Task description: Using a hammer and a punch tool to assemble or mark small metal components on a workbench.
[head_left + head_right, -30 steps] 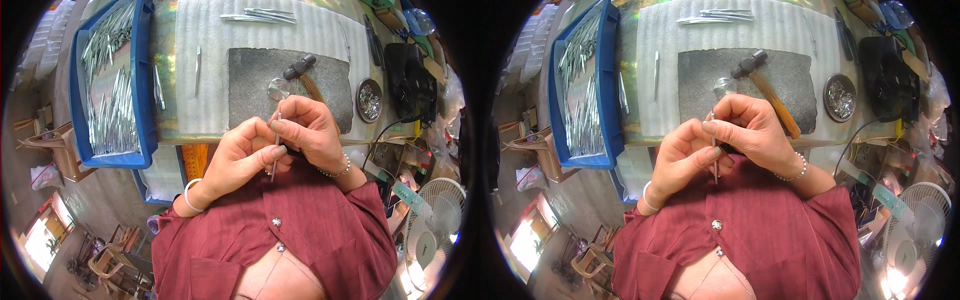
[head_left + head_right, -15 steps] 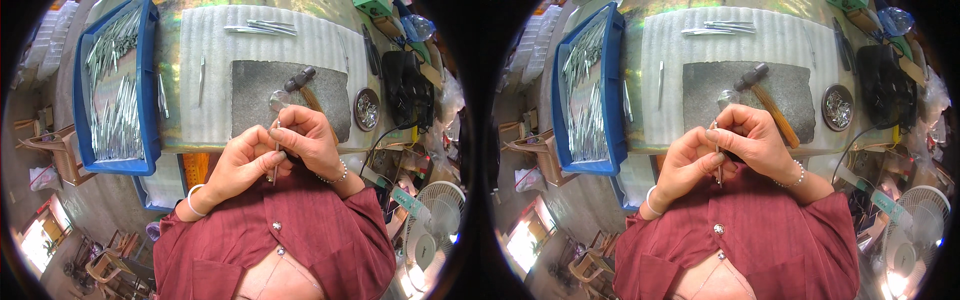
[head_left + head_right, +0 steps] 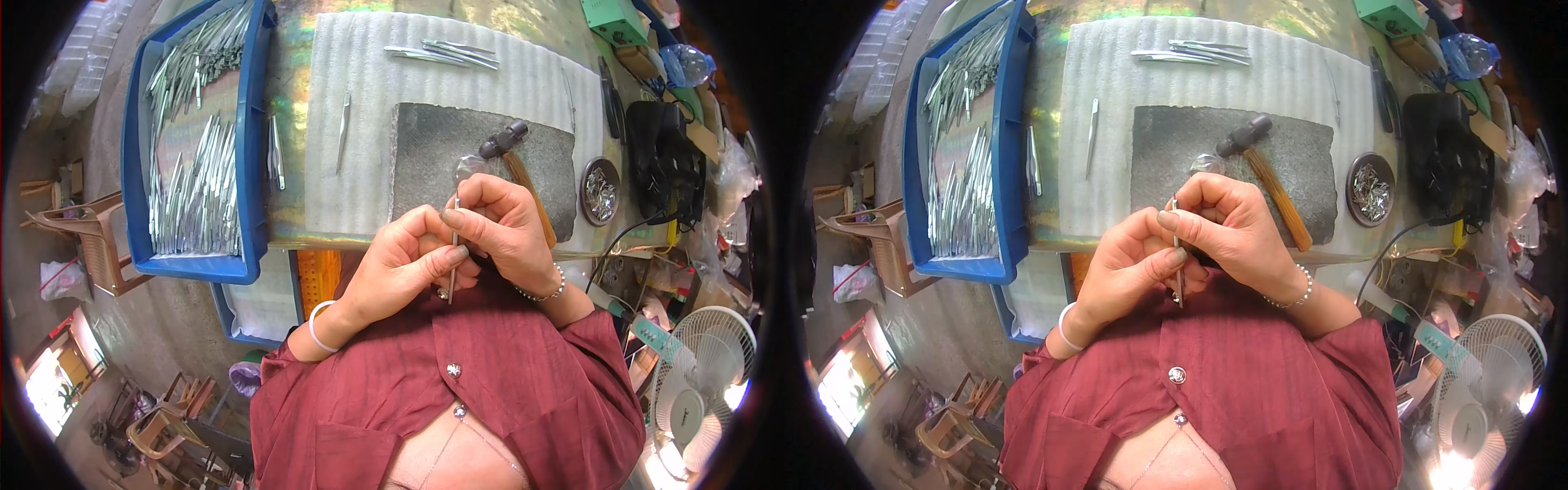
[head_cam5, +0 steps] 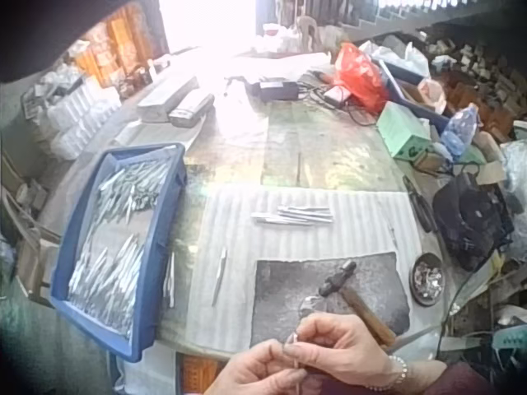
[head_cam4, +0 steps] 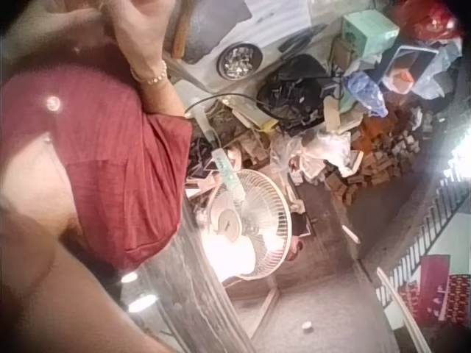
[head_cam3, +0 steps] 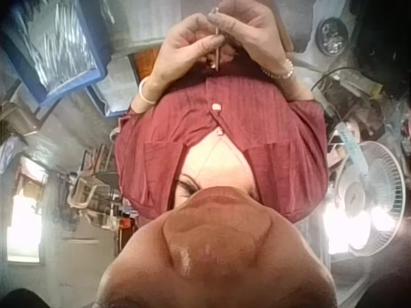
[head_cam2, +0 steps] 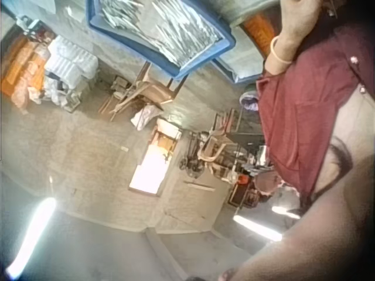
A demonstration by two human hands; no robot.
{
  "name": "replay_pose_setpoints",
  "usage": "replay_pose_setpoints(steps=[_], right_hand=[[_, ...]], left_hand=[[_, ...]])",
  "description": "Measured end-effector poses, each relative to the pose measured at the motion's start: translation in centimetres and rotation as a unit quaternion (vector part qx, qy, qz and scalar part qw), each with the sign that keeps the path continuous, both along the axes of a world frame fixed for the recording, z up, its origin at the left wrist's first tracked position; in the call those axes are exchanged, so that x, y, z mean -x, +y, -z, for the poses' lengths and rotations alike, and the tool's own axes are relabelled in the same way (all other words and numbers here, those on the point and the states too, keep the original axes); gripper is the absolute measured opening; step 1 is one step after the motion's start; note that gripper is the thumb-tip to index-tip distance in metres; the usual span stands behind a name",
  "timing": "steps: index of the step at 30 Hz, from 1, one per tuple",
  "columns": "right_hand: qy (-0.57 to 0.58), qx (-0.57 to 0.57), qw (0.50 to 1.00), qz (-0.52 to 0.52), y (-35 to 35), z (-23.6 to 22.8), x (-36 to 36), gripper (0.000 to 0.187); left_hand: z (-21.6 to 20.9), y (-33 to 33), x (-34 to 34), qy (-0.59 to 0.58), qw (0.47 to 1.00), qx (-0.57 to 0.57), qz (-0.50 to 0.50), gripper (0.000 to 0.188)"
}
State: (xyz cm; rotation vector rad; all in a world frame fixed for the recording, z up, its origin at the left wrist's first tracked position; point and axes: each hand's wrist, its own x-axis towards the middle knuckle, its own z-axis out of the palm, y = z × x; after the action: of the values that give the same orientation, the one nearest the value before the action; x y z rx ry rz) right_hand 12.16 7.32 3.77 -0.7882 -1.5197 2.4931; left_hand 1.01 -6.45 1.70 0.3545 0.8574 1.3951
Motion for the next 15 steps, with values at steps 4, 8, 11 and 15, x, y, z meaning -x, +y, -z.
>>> replay_pose_setpoints(steps=[4,8,11,15], right_hand=[[0.004,-0.002,1.000,-0.003,-0.3,-0.1,0.5,0.010],[0.028,0.003,0.997,0.065,-0.4,-0.3,0.7,0.007],[0.045,-0.004,0.995,0.090,-0.6,0.0,1.2,0.007],[0.018,-0.012,1.000,-0.021,-1.5,-0.4,1.7,0.008]], left_hand=[[0.1,-0.3,0.3,0.000,1.000,0.000,-0.001,0.013],[0.2,-0.7,0.8,-0.031,0.999,-0.003,-0.039,0.016],[0.5,-1.3,1.6,-0.156,0.973,-0.033,-0.170,0.025],[1.4,-2.1,2.6,-0.176,0.950,-0.101,-0.239,0.022]])
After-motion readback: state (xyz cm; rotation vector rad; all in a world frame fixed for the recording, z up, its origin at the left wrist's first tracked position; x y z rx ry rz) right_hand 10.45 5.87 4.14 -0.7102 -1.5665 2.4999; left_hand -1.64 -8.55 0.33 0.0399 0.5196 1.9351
